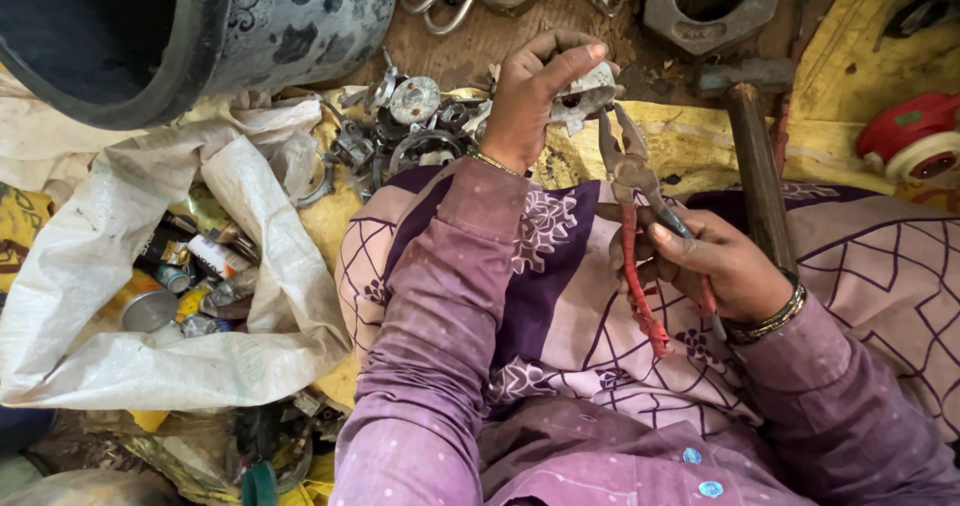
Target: The person uses pliers to repeatedly pry and scrape a small metal component, rotating it to access different sides. The person works while seated on the floor surrounded by scrap metal and debris, then places the component down at the end.
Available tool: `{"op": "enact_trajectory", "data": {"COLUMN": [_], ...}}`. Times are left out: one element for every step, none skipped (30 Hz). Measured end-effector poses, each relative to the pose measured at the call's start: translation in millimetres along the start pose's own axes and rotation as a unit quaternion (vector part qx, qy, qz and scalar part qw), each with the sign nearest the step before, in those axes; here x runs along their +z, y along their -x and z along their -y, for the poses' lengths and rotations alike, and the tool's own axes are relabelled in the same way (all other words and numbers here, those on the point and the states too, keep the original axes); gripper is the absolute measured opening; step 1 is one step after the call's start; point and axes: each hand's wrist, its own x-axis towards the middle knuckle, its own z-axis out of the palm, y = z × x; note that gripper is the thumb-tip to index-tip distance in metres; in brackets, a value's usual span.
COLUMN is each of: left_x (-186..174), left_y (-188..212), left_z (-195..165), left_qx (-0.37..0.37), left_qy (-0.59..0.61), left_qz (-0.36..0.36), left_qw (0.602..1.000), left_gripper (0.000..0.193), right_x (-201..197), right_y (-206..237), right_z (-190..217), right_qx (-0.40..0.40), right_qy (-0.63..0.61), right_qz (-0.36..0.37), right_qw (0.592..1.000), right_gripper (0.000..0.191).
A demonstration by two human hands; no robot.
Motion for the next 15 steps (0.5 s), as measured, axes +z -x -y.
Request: {"op": "enact_trajectory", "data": {"left_x": [0.5,0.3,0.5,0.4,0.5,0.1,0.1,-0.2,-0.1,-0.6,-0.7,-0.9,-0.7,-1.1,-0.9], "left_y": [0.0,0.5,0.4,0.8,1.1,1.3,1.4,0.9,0.7,0.7,0.6,0.5,0.4,0.6,1.0], "left_z": [-0.1,-0.1,-0.3,-0.4,-0.6,-0.8,-1.1,-1.6,-2.0,-2.4,-2.9,-3.3,-3.7,-4.1,-4.3], "left_qx": [0.001,0.001,0.003,0.003,0.002,0.002,0.000,0.000,-0.002,0.001,0.005,0.008,0.008,0.007,0.006], "left_qy": [0.003,0.006,0.009,0.012,0.015,0.018,0.014,0.009,0.005,0.001,-0.004,-0.008,-0.010,-0.011,-0.013], "left_qz": [0.002,0.002,0.003,0.004,0.006,0.007,0.005,0.004,0.002,0.004,0.006,0.008,0.007,0.006,0.005], "left_qw": [1.000,1.000,1.000,1.000,1.000,1.000,1.000,1.000,1.000,1.000,1.000,1.000,1.000,1.000,1.000], "left_gripper": [0.024,0.024,0.023,0.023,0.023,0.022,0.022,0.022,0.021,0.021,0.021,0.021,0.021,0.021,0.021], "right_x": [-1.6,-2.9,-3.9,-4.3,-4.4,-3.7,-2.6,-1.4,0.2,1.9,3.5,4.6,5.3,5.6,5.7], "right_y": [0.6,0.6,0.2,-0.1,-0.2,-0.6,-0.9,-1.6,-1.4,-1.6,-1.9,-2.6,-2.7,-2.9,-2.6], "right_z": [-1.3,-2.8,-3.6,-4.2,-4.1,-4.2,-4.2,-3.9,-3.7,-4.6,-5.7,-7.5,-9.1,-11.2,-12.9], "right_qx": [0.006,0.013,0.024,0.035,0.047,0.039,0.030,0.021,0.023,0.027,0.030,0.042,0.054,0.066,0.032], "right_qy": [-0.002,-0.005,0.002,0.010,0.017,0.013,0.010,0.007,-0.001,-0.009,-0.017,-0.036,-0.054,-0.072,-0.175], "right_qz": [-0.002,-0.003,-0.020,-0.039,-0.058,-0.050,-0.042,-0.032,-0.039,-0.047,-0.054,-0.062,-0.071,-0.079,0.011], "right_qw": [1.000,1.000,1.000,0.999,0.997,0.998,0.999,0.999,0.999,0.999,0.998,0.997,0.995,0.992,0.984], "right_gripper": [0.046,0.046,0.047,0.047,0.048,0.047,0.047,0.047,0.046,0.045,0.045,0.045,0.045,0.045,0.041]}}
